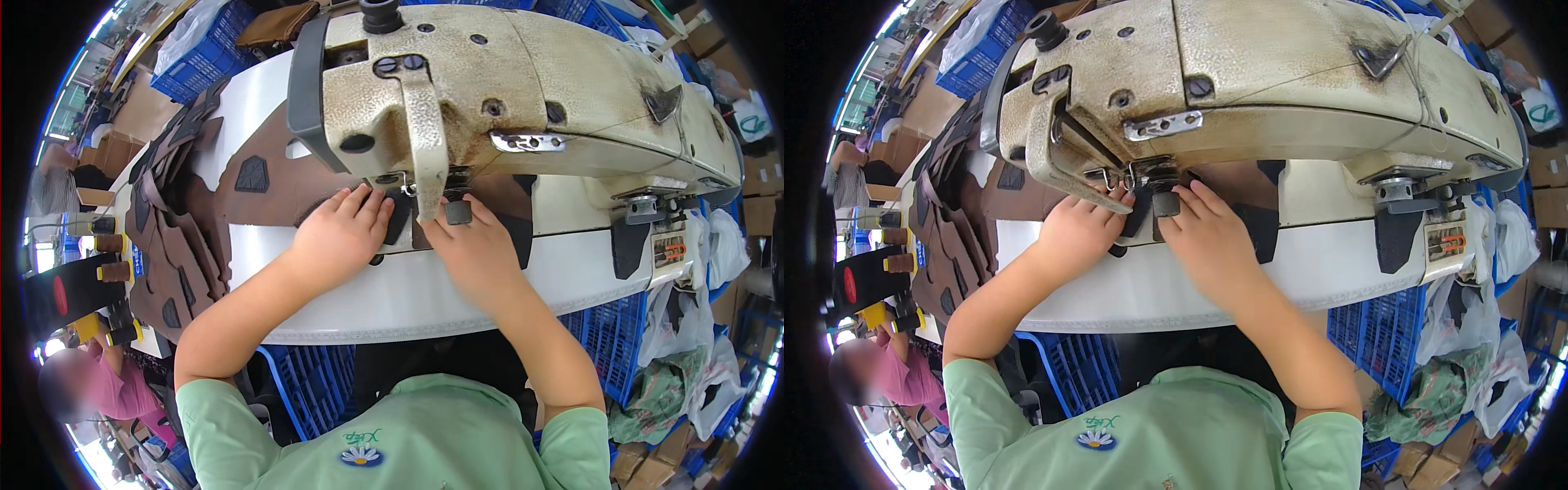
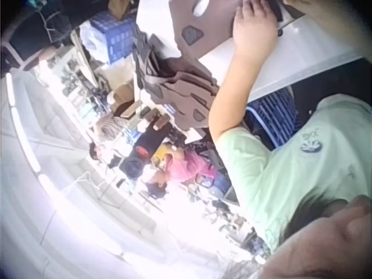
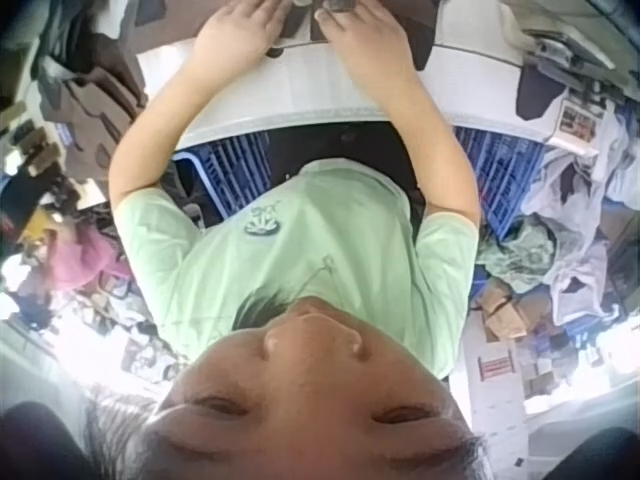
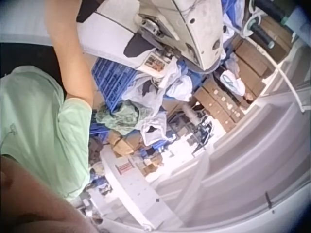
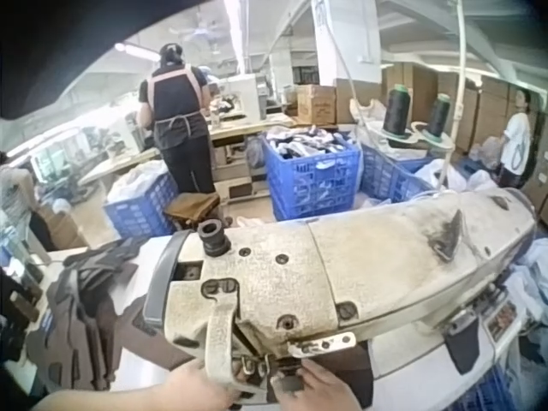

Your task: Operating an industrial sewing machine to stitch together pieces of a shoe upper.

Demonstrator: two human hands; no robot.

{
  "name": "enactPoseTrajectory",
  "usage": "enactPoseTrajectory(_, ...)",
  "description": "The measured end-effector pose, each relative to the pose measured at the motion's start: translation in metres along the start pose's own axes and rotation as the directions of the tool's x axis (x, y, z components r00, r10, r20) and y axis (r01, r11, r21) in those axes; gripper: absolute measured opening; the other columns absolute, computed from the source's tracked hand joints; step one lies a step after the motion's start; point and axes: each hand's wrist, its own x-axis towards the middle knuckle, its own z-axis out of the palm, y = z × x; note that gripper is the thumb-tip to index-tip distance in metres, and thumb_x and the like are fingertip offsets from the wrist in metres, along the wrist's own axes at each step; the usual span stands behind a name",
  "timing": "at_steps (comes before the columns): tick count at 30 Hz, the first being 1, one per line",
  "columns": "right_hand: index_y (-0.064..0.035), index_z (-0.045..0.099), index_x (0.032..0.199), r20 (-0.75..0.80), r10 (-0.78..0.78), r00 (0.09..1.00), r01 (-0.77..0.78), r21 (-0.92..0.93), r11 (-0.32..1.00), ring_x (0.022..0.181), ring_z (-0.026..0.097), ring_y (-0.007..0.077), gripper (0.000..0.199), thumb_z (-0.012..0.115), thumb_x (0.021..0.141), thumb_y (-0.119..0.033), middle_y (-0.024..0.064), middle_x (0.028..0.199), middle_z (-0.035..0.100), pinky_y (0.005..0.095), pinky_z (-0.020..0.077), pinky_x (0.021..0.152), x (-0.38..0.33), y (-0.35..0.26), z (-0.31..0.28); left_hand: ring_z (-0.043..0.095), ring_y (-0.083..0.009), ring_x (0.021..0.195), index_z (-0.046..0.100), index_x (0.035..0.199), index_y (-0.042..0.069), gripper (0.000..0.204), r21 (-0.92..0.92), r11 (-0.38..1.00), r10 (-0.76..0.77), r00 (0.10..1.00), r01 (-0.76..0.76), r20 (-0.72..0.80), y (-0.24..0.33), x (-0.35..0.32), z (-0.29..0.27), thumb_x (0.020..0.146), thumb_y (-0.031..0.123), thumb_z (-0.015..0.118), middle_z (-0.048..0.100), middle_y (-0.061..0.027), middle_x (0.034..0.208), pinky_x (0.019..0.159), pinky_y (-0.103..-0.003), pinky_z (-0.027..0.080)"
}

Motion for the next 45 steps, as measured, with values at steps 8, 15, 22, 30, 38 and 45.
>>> enactPoseTrajectory(8, -0.0015, 0.066, 0.097, -0.015, 0.066, 0.998, -0.065, 0.094, 0.993, 0.110, 0.062, 0.0258, 0.021, 0.058, 0.079, -0.009, 0.0134, 0.106, 0.067, 0.0400, 0.0429, 0.105, -0.001, -0.003, 0.005, 0.061, -0.0268, 0.111, 0.062, 0.119, 0.002, 0.046, 0.030, 0.995, -0.091, 0.996, 0.092, -0.024, 0.007, -0.006, 0.009, 0.075, 0.017, 0.057, 0.063, -0.0115, 0.121, 0.094, -0.035, 0.050)
enactPoseTrajectory(15, -0.0032, 0.067, 0.105, -0.052, 0.057, 0.997, -0.053, 0.088, 0.995, 0.107, 0.062, 0.0267, 0.029, 0.058, 0.078, -0.006, 0.0114, 0.106, 0.067, 0.0403, 0.0429, 0.106, -0.003, 0.000, 0.009, 0.061, -0.0286, 0.114, 0.063, 0.117, -0.002, 0.043, -0.034, 0.993, -0.115, 0.993, 0.114, -0.020, 0.007, -0.003, 0.013, 0.079, 0.016, 0.056, 0.064, -0.0165, 0.121, 0.097, -0.039, 0.050)
enactPoseTrajectory(22, -0.0047, 0.067, 0.109, -0.056, 0.061, 0.997, -0.054, 0.120, 0.991, 0.101, 0.063, 0.0266, 0.032, 0.057, 0.078, -0.004, 0.0103, 0.100, 0.068, 0.0405, 0.0428, 0.106, -0.004, 0.001, 0.013, 0.060, -0.0272, 0.111, 0.065, 0.105, 0.005, 0.036, -0.042, 0.989, -0.148, 0.985, 0.145, -0.084, 0.004, -0.006, 0.016, 0.072, 0.017, 0.058, 0.063, -0.0077, 0.117, 0.095, -0.039, 0.050)
enactPoseTrajectory(30, -0.0040, 0.067, 0.108, -0.084, 0.044, 0.995, -0.030, 0.156, 0.987, 0.101, 0.063, 0.0268, 0.030, 0.058, 0.079, -0.005, 0.0101, 0.102, 0.068, 0.0409, 0.0440, 0.104, -0.005, 0.002, 0.018, 0.061, -0.0255, 0.115, 0.064, 0.117, 0.002, 0.042, -0.082, 0.987, -0.142, 0.990, 0.141, -0.010, 0.000, -0.006, 0.014, 0.079, 0.017, 0.056, 0.065, -0.0131, 0.122, 0.097, -0.039, 0.050)
enactPoseTrajectory(38, -0.0030, 0.066, 0.112, -0.077, 0.032, 0.996, -0.023, 0.118, 0.993, 0.101, 0.063, 0.0284, 0.034, 0.059, 0.080, -0.006, 0.0111, 0.115, 0.067, 0.0410, 0.0434, 0.104, -0.006, -0.001, 0.019, 0.060, -0.0255, 0.116, 0.065, 0.117, 0.003, 0.041, -0.095, 0.984, -0.155, 0.988, 0.152, -0.026, 0.002, -0.006, 0.016, 0.079, 0.017, 0.056, 0.065, -0.0130, 0.122, 0.099, -0.039, 0.049)
enactPoseTrajectory(45, -0.0023, 0.066, 0.112, -0.068, 0.031, 0.997, -0.024, 0.101, 0.995, 0.102, 0.063, 0.0290, 0.034, 0.058, 0.080, -0.006, 0.0124, 0.114, 0.067, 0.0413, 0.0433, 0.104, -0.004, -0.003, 0.016, 0.059, -0.0263, 0.117, 0.064, 0.117, 0.001, 0.042, -0.078, 0.983, -0.170, 0.984, 0.166, -0.053, 0.004, -0.005, 0.017, 0.079, 0.016, 0.056, 0.063, -0.0147, 0.123, 0.099, -0.039, 0.048)
